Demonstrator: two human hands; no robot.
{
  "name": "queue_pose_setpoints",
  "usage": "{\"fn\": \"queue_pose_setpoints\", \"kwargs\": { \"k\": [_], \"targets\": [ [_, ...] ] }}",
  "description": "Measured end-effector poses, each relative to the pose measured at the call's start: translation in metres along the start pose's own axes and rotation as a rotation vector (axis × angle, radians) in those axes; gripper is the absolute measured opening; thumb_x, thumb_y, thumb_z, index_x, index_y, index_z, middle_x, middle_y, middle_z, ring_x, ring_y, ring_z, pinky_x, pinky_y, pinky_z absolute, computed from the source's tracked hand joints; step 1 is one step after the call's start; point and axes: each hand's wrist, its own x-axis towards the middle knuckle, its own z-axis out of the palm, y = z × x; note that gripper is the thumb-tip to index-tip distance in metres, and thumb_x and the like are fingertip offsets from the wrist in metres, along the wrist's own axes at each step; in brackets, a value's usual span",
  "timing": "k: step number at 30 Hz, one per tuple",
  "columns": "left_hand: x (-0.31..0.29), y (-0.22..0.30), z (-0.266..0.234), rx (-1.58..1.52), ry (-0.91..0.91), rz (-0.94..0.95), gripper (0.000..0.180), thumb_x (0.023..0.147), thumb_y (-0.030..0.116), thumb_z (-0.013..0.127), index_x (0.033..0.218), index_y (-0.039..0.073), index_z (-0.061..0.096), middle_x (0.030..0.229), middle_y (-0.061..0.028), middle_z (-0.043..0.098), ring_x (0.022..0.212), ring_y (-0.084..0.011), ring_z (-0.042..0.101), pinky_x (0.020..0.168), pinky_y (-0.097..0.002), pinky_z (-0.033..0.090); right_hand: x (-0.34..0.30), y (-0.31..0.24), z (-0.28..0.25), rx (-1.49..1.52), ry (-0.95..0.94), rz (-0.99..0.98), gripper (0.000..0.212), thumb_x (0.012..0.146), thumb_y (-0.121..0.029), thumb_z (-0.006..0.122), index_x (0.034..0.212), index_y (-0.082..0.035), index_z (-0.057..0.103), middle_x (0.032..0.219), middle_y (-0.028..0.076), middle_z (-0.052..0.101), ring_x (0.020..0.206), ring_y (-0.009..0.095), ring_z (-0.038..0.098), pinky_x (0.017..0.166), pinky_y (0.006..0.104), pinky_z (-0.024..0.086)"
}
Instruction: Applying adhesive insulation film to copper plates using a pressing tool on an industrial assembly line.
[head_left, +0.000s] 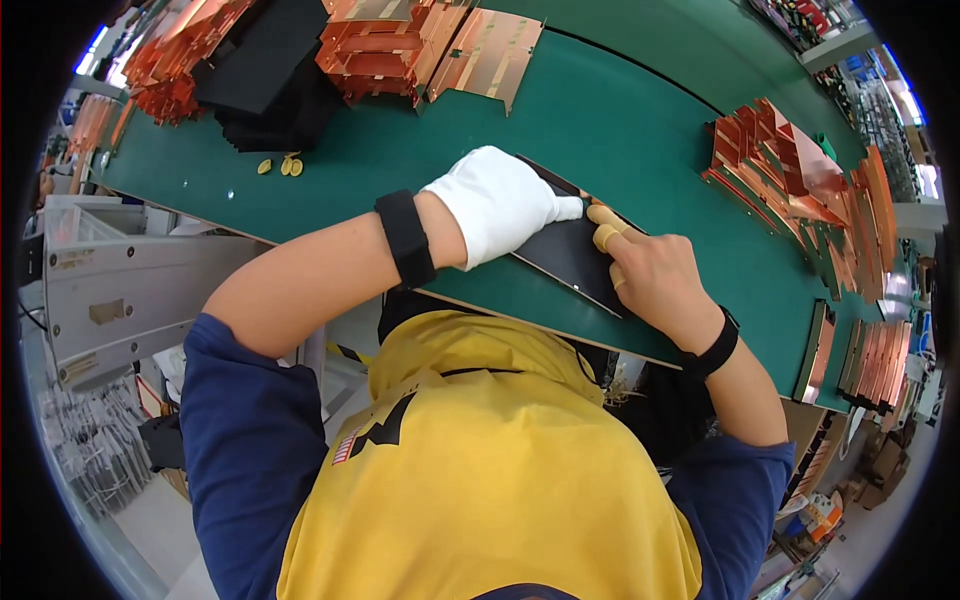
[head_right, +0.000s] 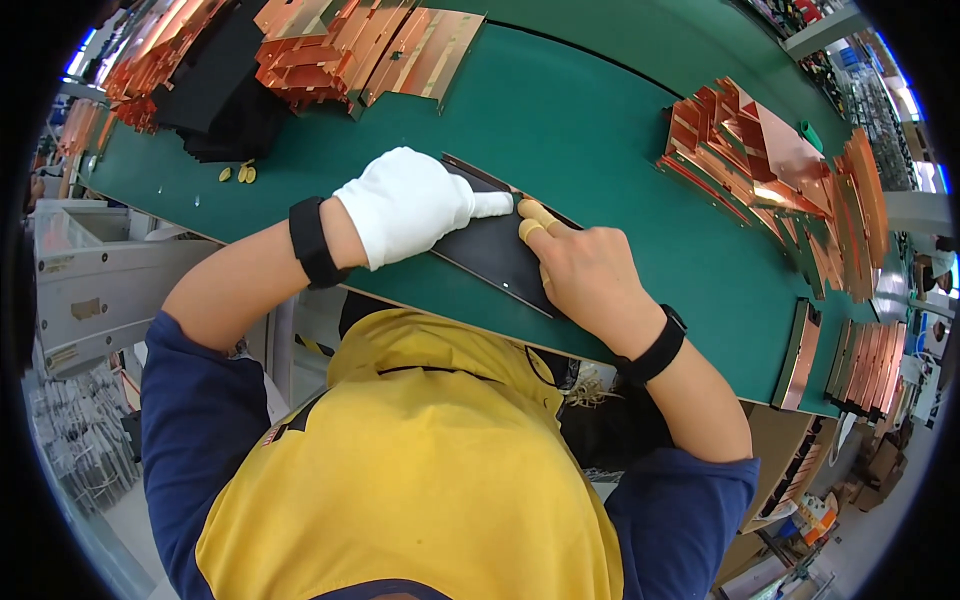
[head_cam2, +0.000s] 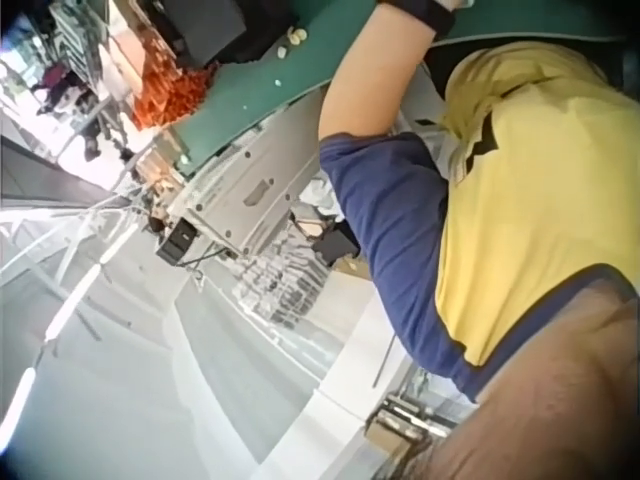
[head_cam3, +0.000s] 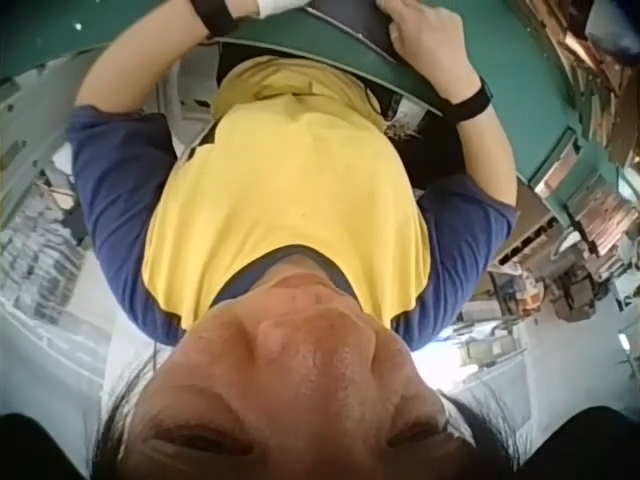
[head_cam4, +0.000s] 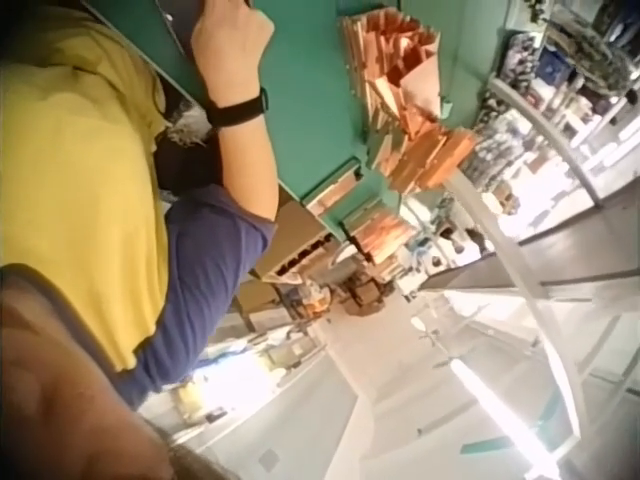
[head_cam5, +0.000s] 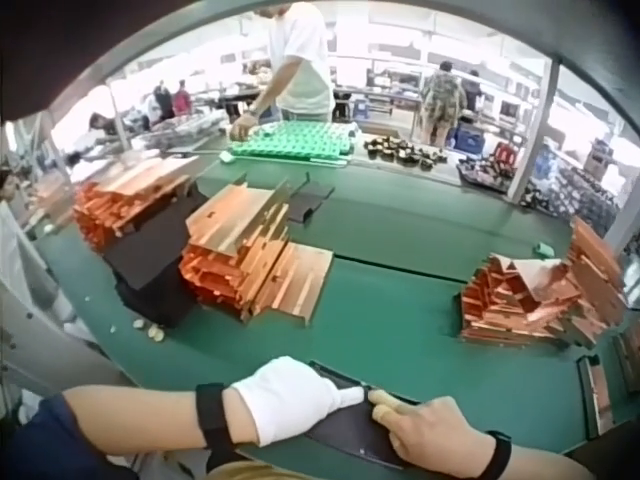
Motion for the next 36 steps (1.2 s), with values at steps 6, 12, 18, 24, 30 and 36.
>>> {"fn": "queue_pose_setpoints", "kwargs": {
  "k": [6,12,18,24,30,36],
  "targets": [
    [0.001,-0.004,0.013,-0.037,0.14,0.065,0.028,0.094,0.019,0.051,0.119,0.021,0.065,0.08,-0.0061,0.066,0.074,-0.0254,0.067,0.062,-0.0373,0.052,0.0,-0.007,0.001,-0.046,-0.106,0.066,0.025,0.07,-0.001,0.061,0.094,-0.007,0.062,0.114,0.003,0.068,0.065,0.027,0.064,0.057,0.0369,0.051],
    [0.004,-0.009,0.007,-0.01,0.013,0.054,0.038,0.09,0.016,0.055,0.126,0.026,0.062,0.079,-0.0055,0.066,0.074,-0.0254,0.067,0.063,-0.0379,0.052,-0.003,-0.009,0.001,-0.016,-0.073,0.098,0.023,0.072,0.0,0.059,0.094,-0.007,0.063,0.104,0.005,0.068,0.063,0.029,0.064,0.057,0.038,0.051],
    [-0.008,-0.012,-0.004,-0.024,-0.11,0.035,0.044,0.087,0.016,0.06,0.128,0.029,0.061,0.083,-0.0051,0.068,0.078,-0.0257,0.067,0.067,-0.0381,0.052,-0.021,0.009,-0.005,0.043,-0.188,0.21,0.016,0.075,-0.001,0.058,0.088,-0.009,0.064,0.083,0.01,0.068,0.064,0.032,0.063,0.058,0.0419,0.05],
    [0.004,-0.003,0.003,-0.081,0.034,0.047,0.042,0.086,0.021,0.062,0.128,0.027,0.061,0.085,-0.0056,0.069,0.081,-0.026,0.067,0.069,-0.0374,0.052,-0.004,0.006,-0.006,0.031,-0.204,0.303,0.012,0.077,-0.003,0.06,0.085,-0.009,0.065,0.071,0.013,0.064,0.065,0.032,0.063,0.06,0.0427,0.05],
    [-0.025,-0.025,-0.004,0.049,-0.044,-0.136,0.023,0.085,0.026,0.065,0.105,0.017,0.071,0.082,-0.0073,0.068,0.077,-0.0297,0.066,0.067,-0.0395,0.052,-0.026,0.001,-0.012,0.279,0.045,0.25,0.018,0.077,-0.01,0.069,0.095,-0.01,0.069,0.073,0.01,0.066,0.07,0.031,0.064,0.067,0.0385,0.052],
    [-0.068,-0.032,0.007,-0.01,0.341,-0.339,0.014,0.083,0.027,0.067,0.085,0.014,0.072,0.077,-0.0089,0.066,0.07,-0.0315,0.064,0.064,-0.0405,0.051,-0.02,-0.024,-0.025,0.221,0.237,0.24,0.063,0.069,-0.019,0.08,0.126,-0.008,0.057,0.105,0.012,0.064,0.096,0.031,0.06,0.087,0.0405,0.047]
  ]
}}
